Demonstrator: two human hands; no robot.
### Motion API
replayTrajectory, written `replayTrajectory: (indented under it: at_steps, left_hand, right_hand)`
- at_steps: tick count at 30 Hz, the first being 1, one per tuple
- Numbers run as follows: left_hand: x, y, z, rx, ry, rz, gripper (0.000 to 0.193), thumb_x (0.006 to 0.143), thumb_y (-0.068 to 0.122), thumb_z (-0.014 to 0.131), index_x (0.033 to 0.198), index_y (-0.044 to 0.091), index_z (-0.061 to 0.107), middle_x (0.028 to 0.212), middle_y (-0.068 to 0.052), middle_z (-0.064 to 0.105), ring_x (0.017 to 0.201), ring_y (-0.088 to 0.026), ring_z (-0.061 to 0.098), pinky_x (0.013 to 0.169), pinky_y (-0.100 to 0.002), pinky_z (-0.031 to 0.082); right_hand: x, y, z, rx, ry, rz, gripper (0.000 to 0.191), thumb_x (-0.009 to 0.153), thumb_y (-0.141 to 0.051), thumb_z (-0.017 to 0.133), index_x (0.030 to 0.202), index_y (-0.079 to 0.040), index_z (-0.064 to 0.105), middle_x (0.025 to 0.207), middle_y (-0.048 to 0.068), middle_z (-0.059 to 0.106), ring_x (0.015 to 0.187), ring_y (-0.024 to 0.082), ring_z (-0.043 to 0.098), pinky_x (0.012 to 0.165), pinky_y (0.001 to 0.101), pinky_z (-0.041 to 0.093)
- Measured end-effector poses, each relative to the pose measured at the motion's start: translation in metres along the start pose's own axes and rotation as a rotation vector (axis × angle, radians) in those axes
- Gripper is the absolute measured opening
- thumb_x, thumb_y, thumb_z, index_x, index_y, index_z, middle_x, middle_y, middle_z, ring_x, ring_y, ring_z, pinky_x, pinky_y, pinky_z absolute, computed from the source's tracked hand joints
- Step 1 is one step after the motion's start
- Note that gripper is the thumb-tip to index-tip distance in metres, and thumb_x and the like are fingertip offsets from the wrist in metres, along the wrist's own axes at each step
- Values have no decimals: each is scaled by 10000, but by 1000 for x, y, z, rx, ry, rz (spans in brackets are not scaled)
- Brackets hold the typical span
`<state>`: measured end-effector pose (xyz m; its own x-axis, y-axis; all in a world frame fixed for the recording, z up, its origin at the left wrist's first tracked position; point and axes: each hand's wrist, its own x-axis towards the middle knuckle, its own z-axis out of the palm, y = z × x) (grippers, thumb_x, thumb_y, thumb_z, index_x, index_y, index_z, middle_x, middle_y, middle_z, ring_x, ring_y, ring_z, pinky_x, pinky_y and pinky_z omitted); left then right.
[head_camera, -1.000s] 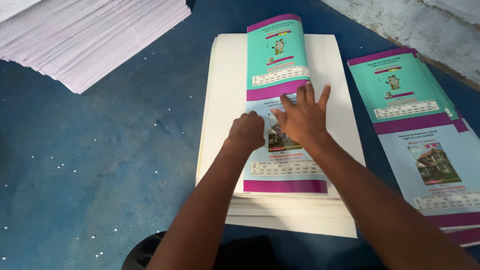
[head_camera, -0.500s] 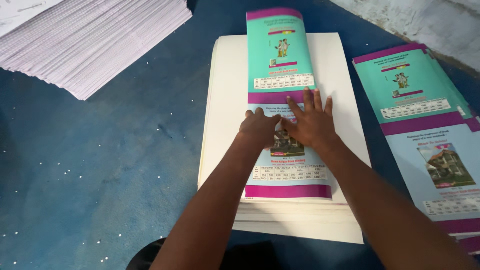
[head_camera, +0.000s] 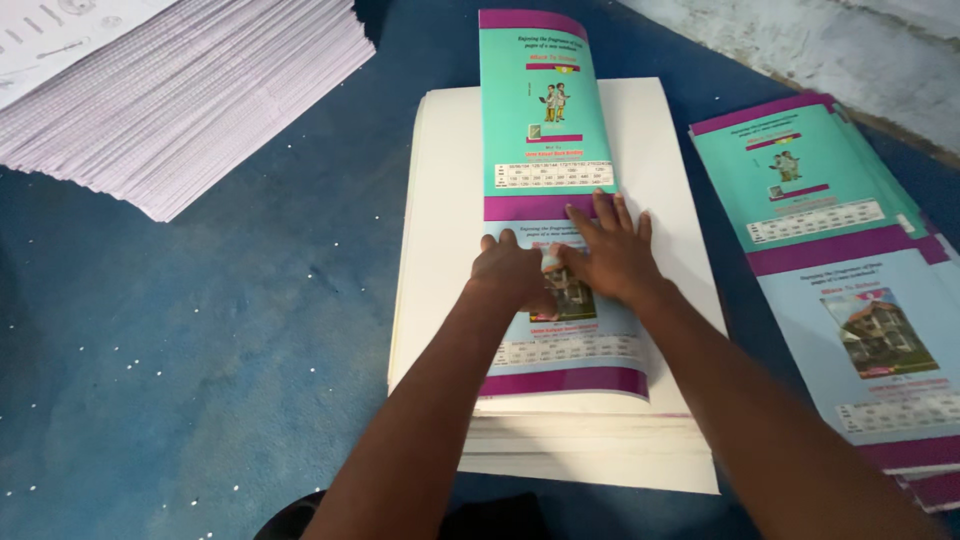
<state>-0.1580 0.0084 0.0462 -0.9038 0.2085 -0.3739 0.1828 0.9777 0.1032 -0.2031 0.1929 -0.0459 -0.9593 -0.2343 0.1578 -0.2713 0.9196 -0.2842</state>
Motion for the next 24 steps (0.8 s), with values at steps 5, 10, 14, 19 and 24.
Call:
replayTrajectory:
  at_steps: [5, 10, 14, 19, 24]
  left_hand:
    - [-11, 4, 3, 7, 45, 3, 893, 569, 496, 914, 1351, 168, 635, 1348, -160, 492, 1301, -398, 454, 956, -468, 598]
    - [-12, 7, 7, 26, 46, 1, 956, 581, 534, 915, 1395, 155, 586, 1373, -179, 455, 1309, -412, 432, 961, -469, 588]
    - [-13, 8, 8, 22, 24, -12, 963, 577, 524, 914, 1403, 162, 579, 1377, -173, 455, 1320, -410, 428, 957, -474, 599]
    - [-14, 11, 9, 26, 30, 2, 951, 584, 516, 915, 1407, 172, 585, 1380, -171, 459, 1321, -421, 432, 997, -482, 569]
    - [-13, 13, 7, 29, 29, -4, 959, 594, 534, 919, 1416, 181, 575, 1404, -174, 444, 1346, -429, 408, 989, -496, 574]
  right_hand:
    - [-4, 49, -18, 331, 81, 10, 422, 959, -354, 641, 1312, -124, 665, 1437, 198, 565, 1333, 368, 532, 1108, 465, 431]
    - [-40, 117, -34, 136, 243, 157, 259, 926, -159, 670, 1166, -81, 725, 1144, 182, 715, 1096, 374, 673, 951, 450, 534]
    - [-65, 159, -44, 92, 26, 426, 309, 931, -292, 725, 1063, -13, 742, 1039, 224, 731, 1015, 391, 681, 887, 464, 527]
    - [-92, 172, -50, 157, -246, 656, 392, 873, -259, 702, 1116, 49, 704, 927, 279, 786, 752, 404, 787, 654, 453, 606]
    - [-101, 162, -42, 76, -496, 802, 556, 846, -368, 782, 1151, 91, 707, 985, 257, 775, 821, 337, 772, 659, 434, 637]
